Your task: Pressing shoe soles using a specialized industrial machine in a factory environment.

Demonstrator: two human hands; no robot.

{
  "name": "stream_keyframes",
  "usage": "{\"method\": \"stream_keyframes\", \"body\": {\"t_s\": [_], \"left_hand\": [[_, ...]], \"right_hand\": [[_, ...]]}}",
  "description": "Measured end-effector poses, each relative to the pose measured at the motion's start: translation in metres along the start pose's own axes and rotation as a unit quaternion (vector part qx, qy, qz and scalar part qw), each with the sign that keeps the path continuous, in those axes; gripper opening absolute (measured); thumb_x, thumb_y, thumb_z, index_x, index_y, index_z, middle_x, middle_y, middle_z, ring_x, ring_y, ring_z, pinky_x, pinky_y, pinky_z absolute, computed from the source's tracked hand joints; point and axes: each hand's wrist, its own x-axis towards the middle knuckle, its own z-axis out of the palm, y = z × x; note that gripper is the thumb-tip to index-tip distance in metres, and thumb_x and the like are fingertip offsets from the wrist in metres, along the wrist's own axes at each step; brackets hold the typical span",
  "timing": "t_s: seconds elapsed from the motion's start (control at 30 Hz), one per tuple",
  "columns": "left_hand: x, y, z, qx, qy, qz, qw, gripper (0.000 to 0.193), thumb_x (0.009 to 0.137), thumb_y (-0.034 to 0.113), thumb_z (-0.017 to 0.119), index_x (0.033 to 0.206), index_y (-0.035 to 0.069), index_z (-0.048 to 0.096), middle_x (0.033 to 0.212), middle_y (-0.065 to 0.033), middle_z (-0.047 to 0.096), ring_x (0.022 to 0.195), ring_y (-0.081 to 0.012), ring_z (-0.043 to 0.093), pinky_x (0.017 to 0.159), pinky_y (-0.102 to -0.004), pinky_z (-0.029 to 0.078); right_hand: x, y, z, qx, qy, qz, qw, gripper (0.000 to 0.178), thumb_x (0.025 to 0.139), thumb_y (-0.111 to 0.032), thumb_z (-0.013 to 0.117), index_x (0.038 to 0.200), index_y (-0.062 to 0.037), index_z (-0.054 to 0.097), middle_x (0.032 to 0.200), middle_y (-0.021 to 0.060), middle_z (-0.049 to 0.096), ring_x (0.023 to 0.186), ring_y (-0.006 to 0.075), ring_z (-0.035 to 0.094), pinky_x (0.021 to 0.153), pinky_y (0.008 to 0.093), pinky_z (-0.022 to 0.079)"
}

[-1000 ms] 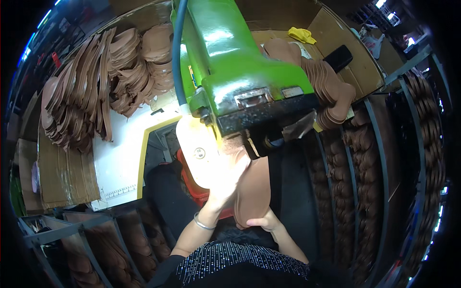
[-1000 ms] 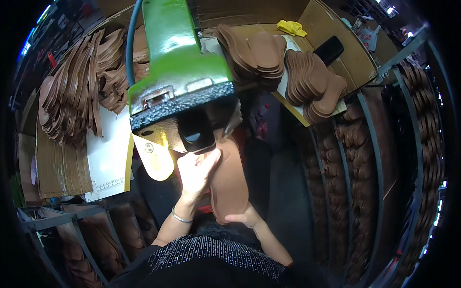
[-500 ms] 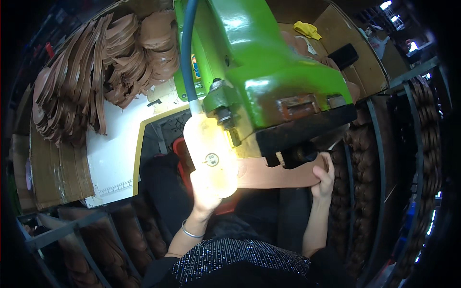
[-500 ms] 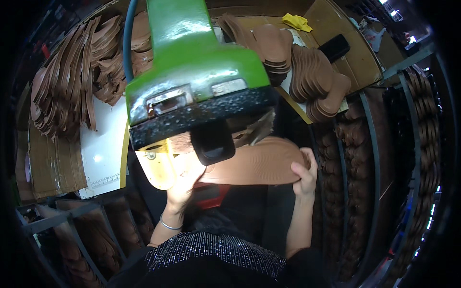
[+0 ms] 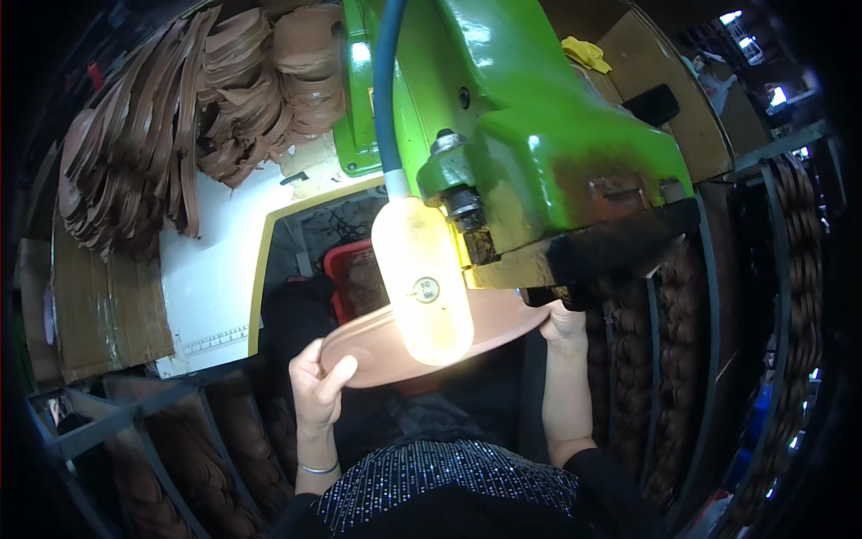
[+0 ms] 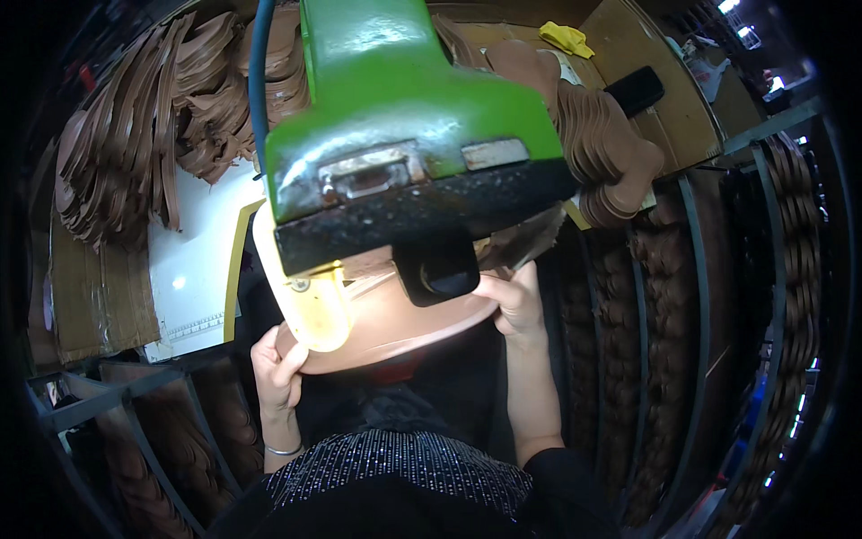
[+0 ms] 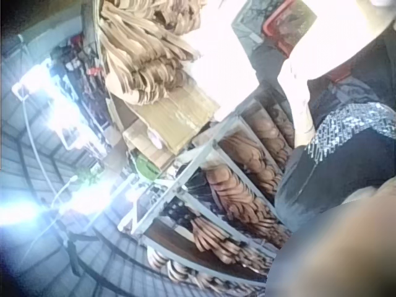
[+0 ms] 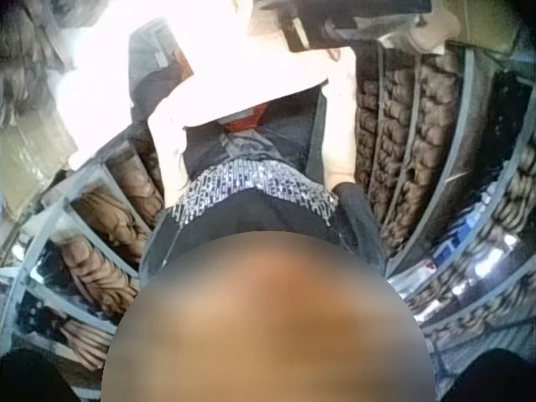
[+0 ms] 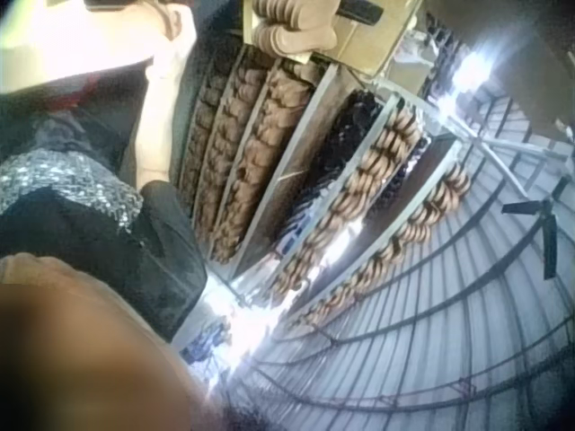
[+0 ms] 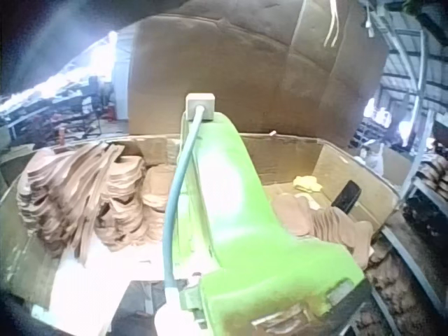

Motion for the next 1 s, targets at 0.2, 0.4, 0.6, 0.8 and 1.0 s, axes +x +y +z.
{"method": "stream_keyframes", "body": {"t_s": [0.2, 0.4, 0.6, 0.8, 1.0], "left_hand": [[-0.005, -0.018, -0.011, 0.118, -0.207, -0.078, 0.968, 0.027, 0.079, 0.003, 0.065, 0.103, -0.008, 0.06, 0.095, -0.009, 0.065, 0.084, -0.0125, 0.06, 0.08, -0.0243, 0.046], [0.056, -0.013, 0.091, 0.121, -0.187, 0.066, 0.973, 0.033, 0.084, 0.012, 0.063, 0.114, -0.002, 0.058, 0.105, -0.0093, 0.062, 0.097, -0.016, 0.057, 0.085, -0.0267, 0.044], [0.042, -0.042, 0.112, 0.141, -0.041, 0.177, 0.973, 0.025, 0.088, 0.011, 0.059, 0.108, -0.002, 0.06, 0.097, -0.0065, 0.063, 0.09, -0.0122, 0.057, 0.082, -0.0249, 0.045], [0.031, -0.041, 0.113, 0.092, -0.024, 0.185, 0.978, 0.028, 0.082, 0.001, 0.062, 0.109, -0.005, 0.057, 0.096, -0.0063, 0.063, 0.08, -0.0092, 0.058, 0.072, -0.0211, 0.047], [0.039, -0.021, 0.12, 0.096, -0.108, 0.106, 0.984, 0.031, 0.078, -0.004, 0.064, 0.108, -0.004, 0.056, 0.094, -0.0052, 0.063, 0.071, -0.0037, 0.056, 0.064, -0.0171, 0.045]], "right_hand": [[0.019, -0.004, 0.041, -0.11, -0.085, -0.011, 0.99, 0.061, 0.062, 0.009, 0.072, 0.117, 0.0013, 0.048, 0.104, 0.0071, 0.06, 0.095, 0.0165, 0.06, 0.082, 0.0288, 0.05], [0.005, 0.019, 0.056, -0.117, -0.046, -0.066, 0.99, 0.045, 0.071, 0.001, 0.072, 0.11, 0.0013, 0.05, 0.102, 0.0074, 0.059, 0.096, 0.0133, 0.056, 0.086, 0.0264, 0.045], [-0.103, 0.052, -0.02, -0.304, -0.167, 0.216, 0.913, 0.065, 0.069, -0.022, 0.077, 0.12, 0.0067, 0.05, 0.114, 0.0173, 0.058, 0.107, 0.0246, 0.055, 0.094, 0.0338, 0.042], [-0.147, 0.018, -0.087, -0.144, 0.088, 0.103, 0.98, 0.027, 0.067, -0.007, 0.073, 0.089, 0.0011, 0.059, 0.082, 0.009, 0.065, 0.069, 0.0123, 0.062, 0.065, 0.0242, 0.051], [-0.07, -0.041, -0.077, -0.184, 0.181, -0.087, 0.962, 0.025, 0.081, -0.014, 0.06, 0.099, 0.0019, 0.053, 0.088, 0.0078, 0.061, 0.079, 0.0106, 0.058, 0.072, 0.0227, 0.046]]}}
